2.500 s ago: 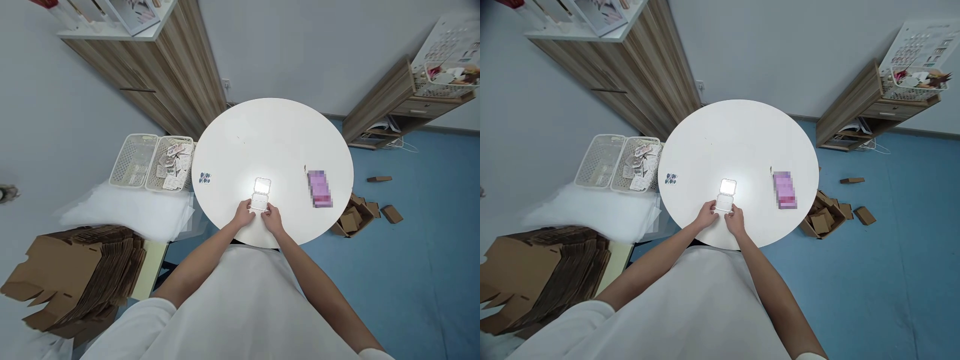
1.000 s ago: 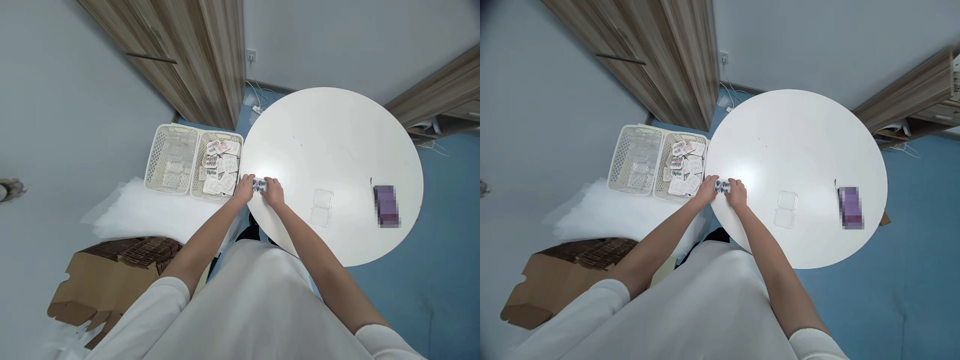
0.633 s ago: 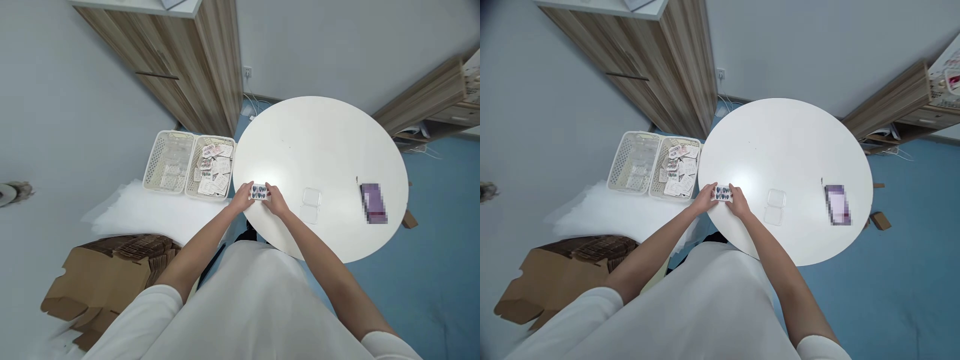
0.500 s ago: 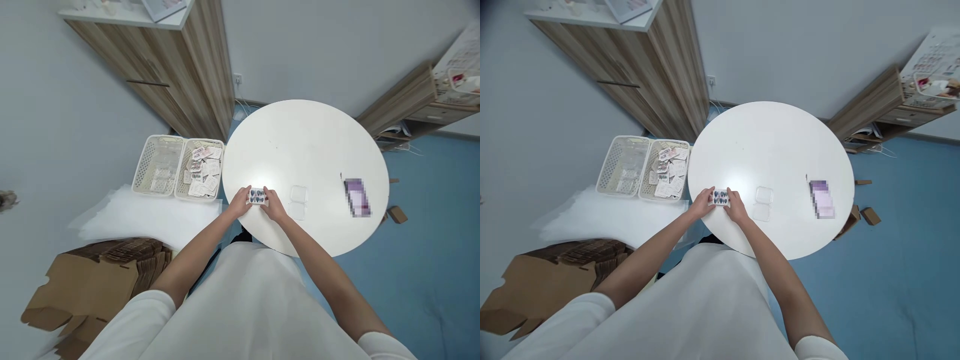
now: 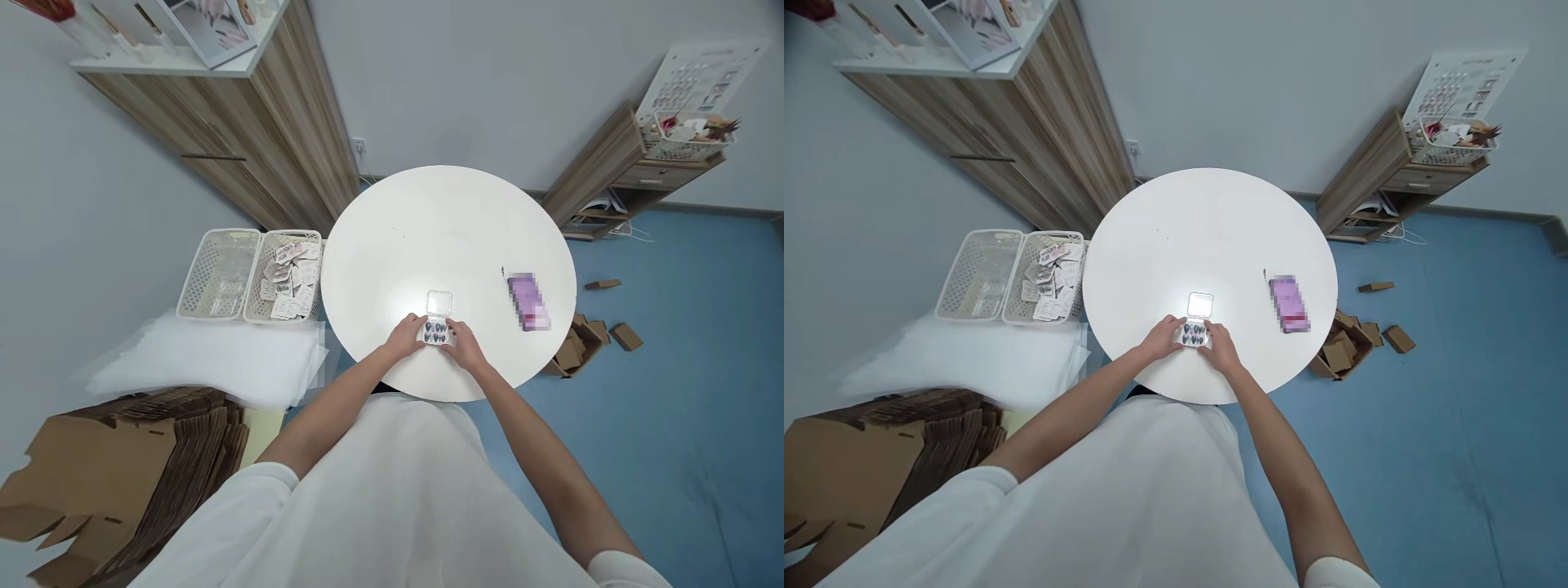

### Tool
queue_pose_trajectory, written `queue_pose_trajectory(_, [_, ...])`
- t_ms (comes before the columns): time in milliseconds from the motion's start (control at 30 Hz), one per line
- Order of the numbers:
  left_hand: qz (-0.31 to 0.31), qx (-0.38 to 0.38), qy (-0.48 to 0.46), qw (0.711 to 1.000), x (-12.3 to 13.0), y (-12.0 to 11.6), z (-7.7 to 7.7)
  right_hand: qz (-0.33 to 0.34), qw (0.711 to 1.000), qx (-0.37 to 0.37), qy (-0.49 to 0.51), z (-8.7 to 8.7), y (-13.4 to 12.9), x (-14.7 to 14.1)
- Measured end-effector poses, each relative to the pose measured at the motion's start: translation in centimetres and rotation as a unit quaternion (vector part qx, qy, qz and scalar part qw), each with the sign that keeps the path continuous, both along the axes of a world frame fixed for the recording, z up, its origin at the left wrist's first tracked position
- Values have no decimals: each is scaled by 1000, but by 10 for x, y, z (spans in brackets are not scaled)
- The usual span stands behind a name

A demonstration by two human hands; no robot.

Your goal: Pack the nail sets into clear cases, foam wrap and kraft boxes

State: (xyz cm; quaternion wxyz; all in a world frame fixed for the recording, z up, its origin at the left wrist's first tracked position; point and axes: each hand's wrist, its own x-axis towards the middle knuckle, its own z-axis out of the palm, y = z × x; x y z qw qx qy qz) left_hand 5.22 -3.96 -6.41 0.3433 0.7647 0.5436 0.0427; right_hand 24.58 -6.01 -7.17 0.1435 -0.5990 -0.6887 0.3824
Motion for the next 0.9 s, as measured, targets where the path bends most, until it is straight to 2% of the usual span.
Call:
queue_pose_trajectory(333, [32, -38, 72, 996, 23, 11, -3, 12, 999, -22, -44, -15, 20, 10])
queue_pose_trajectory(500, [42, -63, 66, 995, 25, 9, -6, 24, 998, -27, -58, -20, 22, 9])
queue_pose_trajectory(733, [30, -58, 66, 996, 26, 11, -8, 16, 998, -38, -56, -19, 25, 9])
queue_pose_trajectory(900, [74, -80, 6, 994, 22, 7, -8, -11, 998, -54, -24, -17, 22, 10])
